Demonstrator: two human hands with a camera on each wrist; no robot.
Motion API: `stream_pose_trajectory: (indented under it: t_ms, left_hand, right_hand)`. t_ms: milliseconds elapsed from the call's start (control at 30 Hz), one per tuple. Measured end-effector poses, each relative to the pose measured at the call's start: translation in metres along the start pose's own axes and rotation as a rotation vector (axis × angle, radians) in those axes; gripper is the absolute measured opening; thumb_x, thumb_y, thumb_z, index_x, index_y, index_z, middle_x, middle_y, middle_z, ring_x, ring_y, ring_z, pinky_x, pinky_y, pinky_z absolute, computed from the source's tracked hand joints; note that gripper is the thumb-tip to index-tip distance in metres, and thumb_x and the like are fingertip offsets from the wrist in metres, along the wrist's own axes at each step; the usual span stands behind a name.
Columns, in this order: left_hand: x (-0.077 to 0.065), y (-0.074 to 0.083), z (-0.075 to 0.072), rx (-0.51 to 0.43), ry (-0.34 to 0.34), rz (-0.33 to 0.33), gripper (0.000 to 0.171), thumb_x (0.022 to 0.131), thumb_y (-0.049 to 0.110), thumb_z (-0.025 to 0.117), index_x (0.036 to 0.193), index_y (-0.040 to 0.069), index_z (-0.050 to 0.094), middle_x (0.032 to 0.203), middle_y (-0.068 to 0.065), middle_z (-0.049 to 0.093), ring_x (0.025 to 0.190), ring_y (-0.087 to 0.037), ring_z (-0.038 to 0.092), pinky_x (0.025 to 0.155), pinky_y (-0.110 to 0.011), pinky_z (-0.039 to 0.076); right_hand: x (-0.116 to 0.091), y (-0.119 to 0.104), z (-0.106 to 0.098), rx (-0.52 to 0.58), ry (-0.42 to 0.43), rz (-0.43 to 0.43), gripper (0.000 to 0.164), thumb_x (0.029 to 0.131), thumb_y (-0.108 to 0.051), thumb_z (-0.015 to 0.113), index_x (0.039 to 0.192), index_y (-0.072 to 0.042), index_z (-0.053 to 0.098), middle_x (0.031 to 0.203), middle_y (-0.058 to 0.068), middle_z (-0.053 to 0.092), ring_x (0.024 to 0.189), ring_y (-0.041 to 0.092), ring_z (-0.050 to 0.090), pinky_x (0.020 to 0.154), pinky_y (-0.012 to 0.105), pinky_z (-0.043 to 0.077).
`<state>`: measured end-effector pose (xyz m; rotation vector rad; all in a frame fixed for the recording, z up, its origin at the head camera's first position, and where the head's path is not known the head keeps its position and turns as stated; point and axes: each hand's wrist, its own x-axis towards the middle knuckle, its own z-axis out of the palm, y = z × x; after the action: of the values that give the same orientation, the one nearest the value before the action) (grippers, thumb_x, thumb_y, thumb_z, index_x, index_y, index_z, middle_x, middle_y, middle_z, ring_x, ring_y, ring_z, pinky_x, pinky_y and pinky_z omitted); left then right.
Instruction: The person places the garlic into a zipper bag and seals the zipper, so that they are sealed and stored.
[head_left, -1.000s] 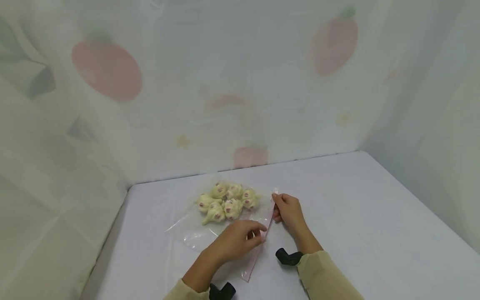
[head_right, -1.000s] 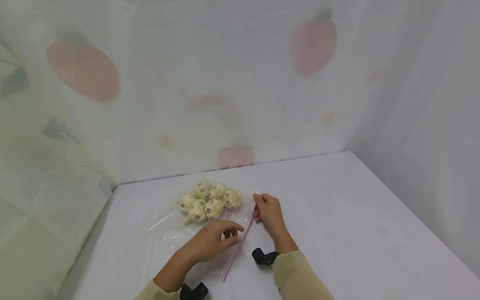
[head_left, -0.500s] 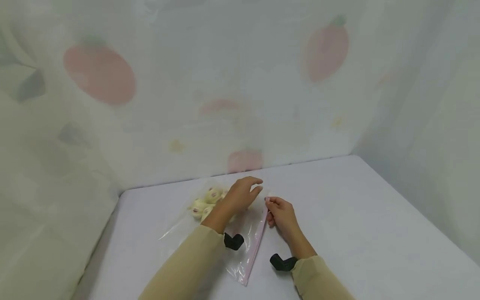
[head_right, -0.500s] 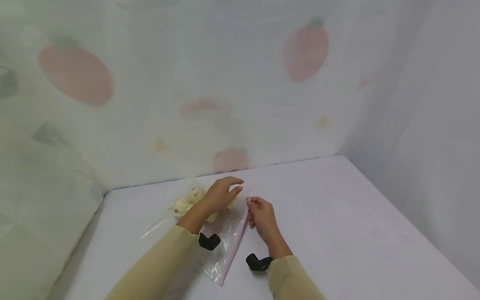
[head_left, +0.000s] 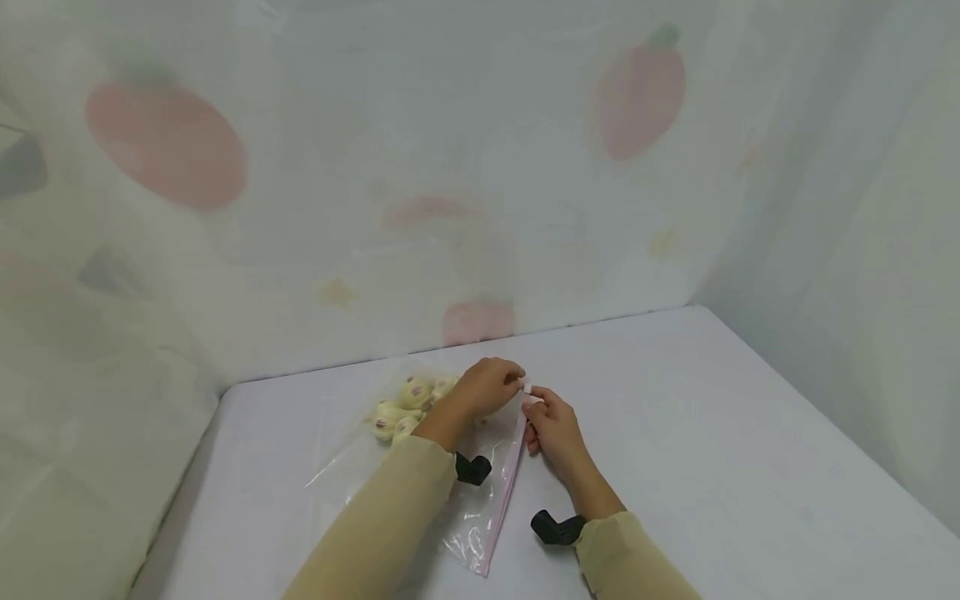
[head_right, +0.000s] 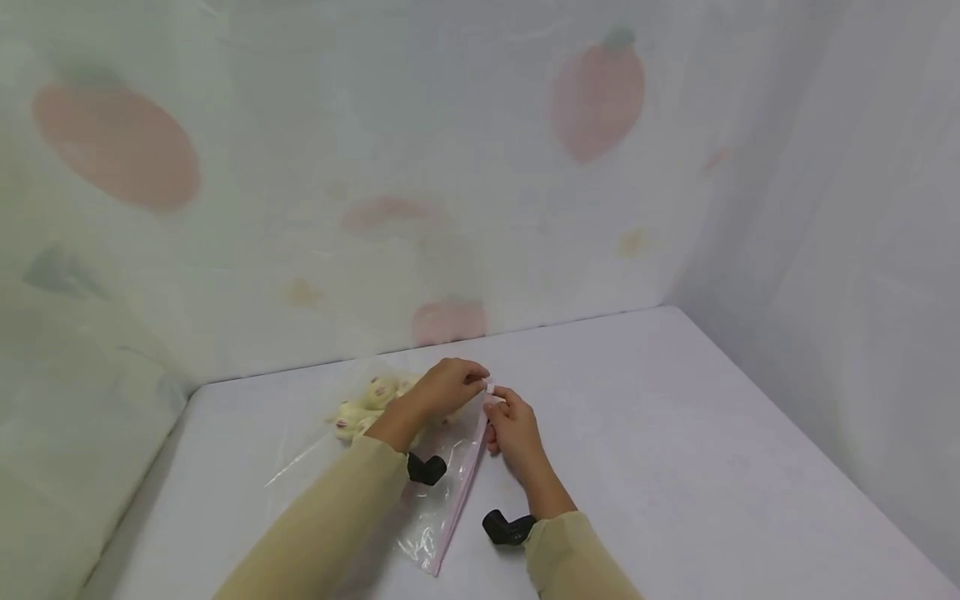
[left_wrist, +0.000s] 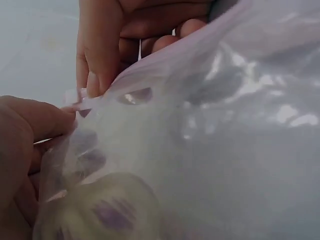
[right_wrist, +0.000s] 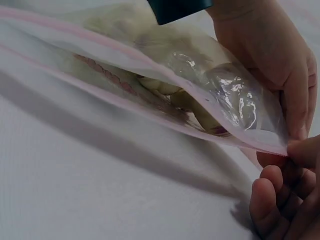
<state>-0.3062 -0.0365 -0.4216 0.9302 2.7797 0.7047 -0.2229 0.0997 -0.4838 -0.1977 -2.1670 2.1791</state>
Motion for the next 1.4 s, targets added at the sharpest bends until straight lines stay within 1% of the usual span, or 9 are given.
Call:
stream_pose_trajectory:
  t_ms: [200, 300, 633, 967, 1067, 1133, 1233, 1300, 1400]
  left_hand:
    - [0.001, 0.000, 0.000, -0.093, 0.009, 0.016, 0.014, 0.096, 0.025, 0.065, 0.097, 0.018, 0.076, 0.095, 0.005, 0.072, 0.088, -0.011, 0.063, 0.081, -0.031, 0.051]
    - [0.000, 0.000, 0.005, -0.143, 0.010, 0.036, 0.013, 0.096, 0.024, 0.064, 0.092, 0.018, 0.075, 0.087, 0.008, 0.070, 0.080, -0.008, 0.060, 0.075, -0.027, 0.050]
    - [0.000, -0.002, 0.019, -0.203, 0.084, 0.026, 0.014, 0.097, 0.028, 0.063, 0.092, 0.019, 0.073, 0.081, 0.007, 0.064, 0.072, -0.009, 0.054, 0.066, -0.026, 0.046]
    - [0.002, -0.012, 0.014, -0.227, 0.216, -0.109, 0.014, 0.097, 0.033, 0.063, 0.093, 0.023, 0.071, 0.087, 0.009, 0.066, 0.075, -0.012, 0.057, 0.068, -0.031, 0.047]
    - [0.003, -0.012, 0.012, -0.249, 0.191, -0.105, 0.018, 0.098, 0.035, 0.060, 0.099, 0.021, 0.072, 0.093, 0.006, 0.068, 0.080, -0.013, 0.059, 0.072, -0.033, 0.049]
    - [0.003, -0.011, 0.011, -0.273, 0.144, -0.098, 0.024, 0.098, 0.038, 0.059, 0.106, 0.019, 0.072, 0.097, 0.004, 0.069, 0.084, -0.014, 0.060, 0.074, -0.033, 0.049]
    - [0.003, -0.010, 0.008, -0.289, 0.056, -0.077, 0.028, 0.097, 0.040, 0.061, 0.103, 0.017, 0.074, 0.098, 0.002, 0.069, 0.085, -0.014, 0.059, 0.076, -0.033, 0.049]
    - [0.004, -0.009, 0.005, -0.285, 0.018, -0.054, 0.026, 0.095, 0.039, 0.063, 0.096, 0.015, 0.074, 0.088, 0.004, 0.067, 0.077, -0.013, 0.056, 0.071, -0.030, 0.046]
    - [0.005, -0.009, 0.006, -0.293, 0.017, -0.012, 0.023, 0.094, 0.033, 0.065, 0.084, 0.014, 0.072, 0.075, 0.006, 0.062, 0.067, -0.011, 0.050, 0.065, -0.027, 0.042]
  right_hand:
    - [-0.001, -0.002, 0.000, -0.027, 0.031, -0.009, 0.036, 0.100, -0.036, 0.057, 0.117, -0.004, 0.061, 0.057, 0.004, 0.053, 0.041, 0.014, 0.048, 0.040, 0.027, 0.044]
    - [-0.001, -0.001, -0.001, -0.057, 0.065, -0.023, 0.042, 0.099, -0.044, 0.057, 0.108, -0.003, 0.062, 0.053, 0.003, 0.051, 0.037, 0.014, 0.048, 0.038, 0.027, 0.043]
    - [-0.003, -0.003, -0.005, -0.081, 0.081, -0.004, 0.035, 0.100, -0.033, 0.057, 0.094, 0.000, 0.063, 0.053, 0.002, 0.048, 0.038, 0.013, 0.047, 0.037, 0.027, 0.044]
    - [-0.004, -0.004, -0.001, -0.113, -0.007, 0.019, 0.029, 0.097, -0.023, 0.058, 0.080, 0.001, 0.061, 0.052, 0.002, 0.047, 0.040, 0.012, 0.046, 0.039, 0.024, 0.042]
    - [-0.005, -0.003, -0.001, -0.132, -0.002, 0.016, 0.029, 0.096, -0.023, 0.058, 0.080, 0.001, 0.060, 0.051, 0.001, 0.047, 0.040, 0.012, 0.046, 0.039, 0.024, 0.042]
    - [-0.006, -0.004, 0.000, -0.139, 0.012, 0.006, 0.029, 0.096, -0.023, 0.058, 0.080, 0.001, 0.060, 0.050, 0.000, 0.047, 0.040, 0.011, 0.045, 0.039, 0.024, 0.041]
    - [-0.011, -0.010, 0.001, -0.156, 0.032, -0.011, 0.029, 0.098, -0.022, 0.057, 0.084, 0.003, 0.062, 0.051, 0.000, 0.046, 0.040, 0.011, 0.045, 0.040, 0.024, 0.040]
    - [-0.011, -0.010, 0.000, -0.144, 0.032, -0.023, 0.030, 0.099, -0.024, 0.058, 0.086, 0.003, 0.063, 0.051, 0.000, 0.046, 0.040, 0.012, 0.045, 0.040, 0.024, 0.040]
    - [-0.009, -0.008, -0.002, -0.157, 0.040, -0.029, 0.034, 0.100, -0.028, 0.058, 0.084, 0.002, 0.063, 0.051, 0.001, 0.047, 0.039, 0.012, 0.045, 0.039, 0.025, 0.040]
